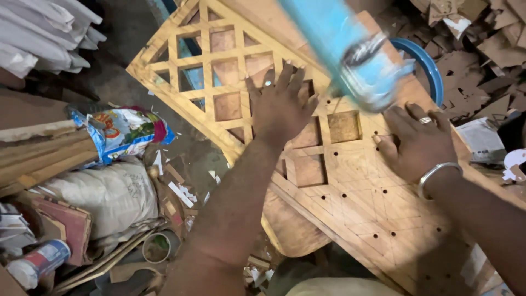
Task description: Use a motorized fret saw to cut intricate lattice and decorative patterns into a wooden board.
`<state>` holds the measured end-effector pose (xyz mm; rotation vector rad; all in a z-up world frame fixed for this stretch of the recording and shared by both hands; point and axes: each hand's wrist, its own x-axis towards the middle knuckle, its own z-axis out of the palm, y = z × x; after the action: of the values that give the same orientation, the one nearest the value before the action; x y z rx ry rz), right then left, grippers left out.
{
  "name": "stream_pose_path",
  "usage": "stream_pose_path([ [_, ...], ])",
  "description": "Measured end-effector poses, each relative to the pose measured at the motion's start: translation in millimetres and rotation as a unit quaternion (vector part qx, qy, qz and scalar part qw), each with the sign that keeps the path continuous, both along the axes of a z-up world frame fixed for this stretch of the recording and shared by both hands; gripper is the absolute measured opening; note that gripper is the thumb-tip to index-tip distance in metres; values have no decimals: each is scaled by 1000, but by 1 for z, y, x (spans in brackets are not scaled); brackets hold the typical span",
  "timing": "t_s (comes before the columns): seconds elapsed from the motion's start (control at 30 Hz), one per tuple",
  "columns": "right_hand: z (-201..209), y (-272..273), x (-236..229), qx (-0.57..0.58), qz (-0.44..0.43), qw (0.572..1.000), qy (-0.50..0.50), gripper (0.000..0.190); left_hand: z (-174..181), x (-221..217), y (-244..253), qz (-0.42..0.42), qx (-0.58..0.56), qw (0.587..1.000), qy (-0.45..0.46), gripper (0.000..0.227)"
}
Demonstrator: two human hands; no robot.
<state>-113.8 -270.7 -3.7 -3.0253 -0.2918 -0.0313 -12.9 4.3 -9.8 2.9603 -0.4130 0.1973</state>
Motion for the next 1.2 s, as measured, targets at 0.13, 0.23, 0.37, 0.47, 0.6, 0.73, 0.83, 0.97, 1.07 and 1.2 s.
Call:
stream_pose_path([
  [0.13, -1, 0, -7, 4, 2, 1000, -6, 61, 0, -6, 1, -11, -7, 1000, -16, 67],
  [0.23, -1, 2, -12, 12, -4, 1000, -10, 61, -1, -8, 2, -15, -14, 1000, -9, 68],
  [0.37, 3, 3, -13, 11, -6, 1000, -6, 62, 3, -13, 2, -6, -22, 1000, 10, 68],
  [0.47, 1, 1, -9, 19, -4, 1000, 10, 59, 3, -16, 3, 4, -17, 999, 32, 68],
  [0.6, 0, -2, -3, 28, 0, 1000, 9, 60, 3, -19, 5, 18, -1, 998, 60, 69],
  [0.73, -1, -6, 9, 9, 29, 999, 10, 59, 7, -30, 8, 49, 9, 994, 97, 70],
  [0.83, -2, -10, 22, -16, 52, 999, 5, 56, 7, -39, 11, 65, 11, 993, 94, 71],
  [0.97, -2, -14, 40, -45, 77, 995, 34, 51, 6, -58, 18, 80, -8, 995, 55, 72],
  [1.07, -7, -21, 57, -47, 150, 986, -50, 50, 9, -73, 29, 61, -42, 997, 19, 69],
  [1.2, 7, -16, 74, -149, 114, 977, 101, 51, 20, -99, 54, 38, -74, 996, 28, 66],
])
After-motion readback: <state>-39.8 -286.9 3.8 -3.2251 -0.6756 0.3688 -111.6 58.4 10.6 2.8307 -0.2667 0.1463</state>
